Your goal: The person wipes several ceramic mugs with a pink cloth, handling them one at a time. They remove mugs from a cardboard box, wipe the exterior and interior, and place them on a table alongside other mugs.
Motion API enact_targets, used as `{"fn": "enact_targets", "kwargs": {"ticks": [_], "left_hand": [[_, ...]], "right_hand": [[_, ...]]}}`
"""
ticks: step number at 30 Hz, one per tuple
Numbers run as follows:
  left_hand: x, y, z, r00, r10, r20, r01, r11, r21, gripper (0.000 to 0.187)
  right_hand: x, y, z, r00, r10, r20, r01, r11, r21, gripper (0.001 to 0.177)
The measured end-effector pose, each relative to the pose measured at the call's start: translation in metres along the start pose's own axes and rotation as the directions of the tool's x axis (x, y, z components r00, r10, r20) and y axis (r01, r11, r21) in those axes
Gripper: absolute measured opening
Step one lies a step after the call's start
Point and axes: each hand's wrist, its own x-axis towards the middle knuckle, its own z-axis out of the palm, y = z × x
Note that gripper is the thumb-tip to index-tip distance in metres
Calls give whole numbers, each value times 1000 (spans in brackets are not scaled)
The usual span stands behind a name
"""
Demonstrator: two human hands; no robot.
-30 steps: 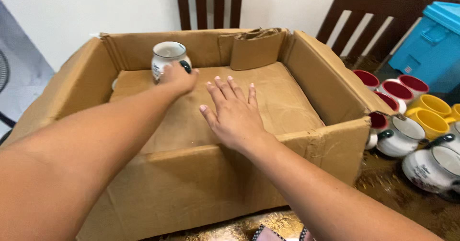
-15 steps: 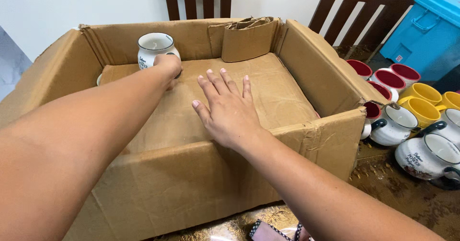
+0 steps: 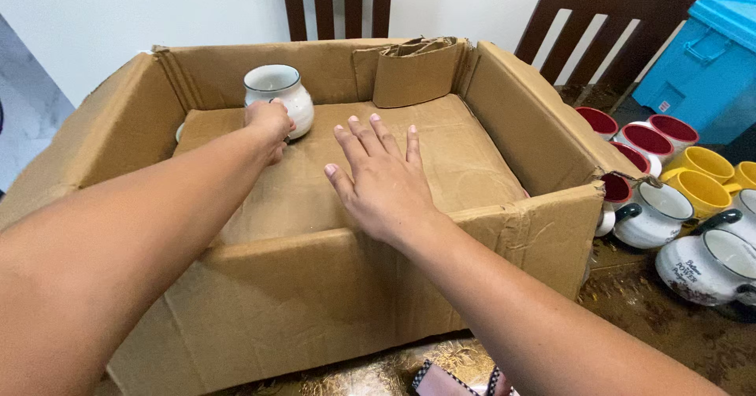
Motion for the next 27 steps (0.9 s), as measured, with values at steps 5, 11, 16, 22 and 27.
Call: {"fn": "enact_targets", "kwargs": {"ticks": [5, 11, 16, 22, 27], "left_hand": [[-19, 5, -13, 993, 92, 79, -87, 994, -66, 17], [-83, 38, -42, 975, 177, 137, -168, 983, -70, 19], [-154, 54, -78, 931, 278, 235, -265, 960, -88, 25], [-233, 47, -100, 912, 321, 256, -295, 946, -137, 26], [-284, 30, -105, 906, 317, 280, -295, 948, -118, 28]], "right_hand": [[-3, -7, -7, 1000, -5, -20, 6, 1000, 19, 61], [-14, -16, -23, 997, -39, -65, 39, 999, 4, 61], [-37, -19, -44, 992, -48, -118, 45, 999, -29, 61], [-74, -20, -69, 976, -105, -191, 99, 994, -43, 59], [-105, -24, -84, 965, -140, -221, 137, 990, -30, 58]]}}
